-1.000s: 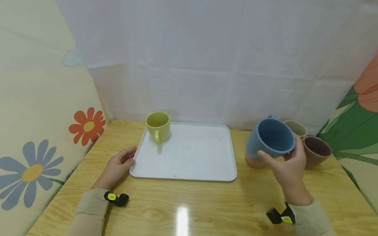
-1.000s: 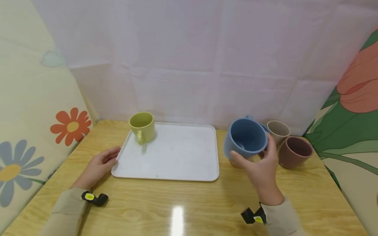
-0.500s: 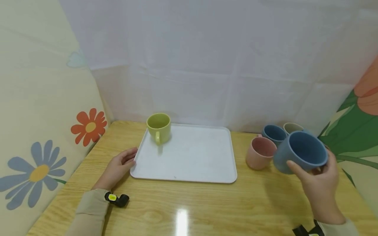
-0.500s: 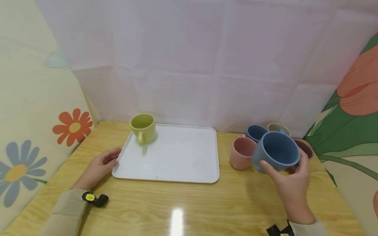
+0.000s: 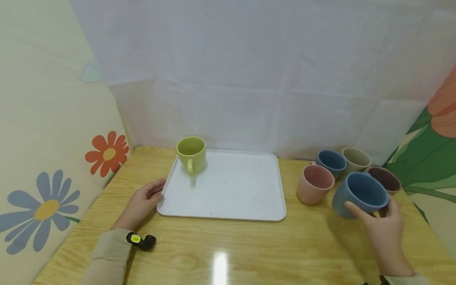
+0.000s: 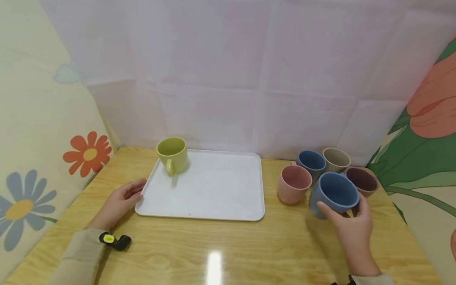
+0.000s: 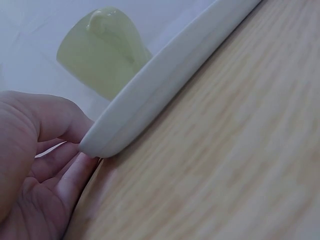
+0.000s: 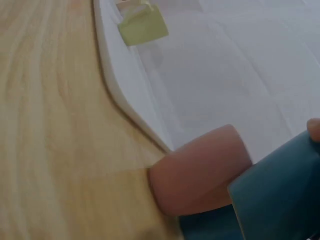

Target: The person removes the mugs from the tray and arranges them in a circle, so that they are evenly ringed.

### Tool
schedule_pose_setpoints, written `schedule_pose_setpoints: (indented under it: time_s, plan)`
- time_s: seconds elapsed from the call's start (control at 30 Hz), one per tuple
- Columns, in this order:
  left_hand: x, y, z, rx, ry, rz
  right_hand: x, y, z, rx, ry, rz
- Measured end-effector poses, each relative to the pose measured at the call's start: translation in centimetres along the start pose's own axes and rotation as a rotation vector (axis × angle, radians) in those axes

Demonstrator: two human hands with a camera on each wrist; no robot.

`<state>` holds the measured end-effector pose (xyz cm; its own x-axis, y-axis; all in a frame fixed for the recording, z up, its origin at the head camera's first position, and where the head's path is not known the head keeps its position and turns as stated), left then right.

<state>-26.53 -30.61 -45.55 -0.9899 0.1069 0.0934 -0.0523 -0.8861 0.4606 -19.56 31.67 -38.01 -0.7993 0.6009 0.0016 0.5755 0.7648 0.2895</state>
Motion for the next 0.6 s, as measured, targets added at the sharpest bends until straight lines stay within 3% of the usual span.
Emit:
schedule_pose_setpoints:
  time_s: [0.1,0.37,0.6]
  plan:
    - [0.1,-0.1,-0.1,0.006,-0.007,0.002,0.3,-0.5,1.3,-0.051,-0.034,-0.033]
    - [0.4,-0.1,-0.1,0.016,-0.002,-0.003,0.1,-1.3,4.1,-0.053,-0.100,-0.091]
    - [0.4,-0.2,-0.2,-0.003,-0.029,0.000,-0.6,-1.9,4.6,-0.086,-0.073,-0.130]
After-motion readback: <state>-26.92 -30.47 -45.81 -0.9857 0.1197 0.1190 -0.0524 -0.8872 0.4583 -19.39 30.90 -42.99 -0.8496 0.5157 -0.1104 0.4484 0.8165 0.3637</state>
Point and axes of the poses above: each hand's wrist, its own x-axis towards the middle knuckle, its own y-axis out of the back of the hand, z = x × y, the point moved 7 cm from there along x, towards the middle knuckle, and after that the axes turned 7 degrees about -y, right-handed, at the moved point
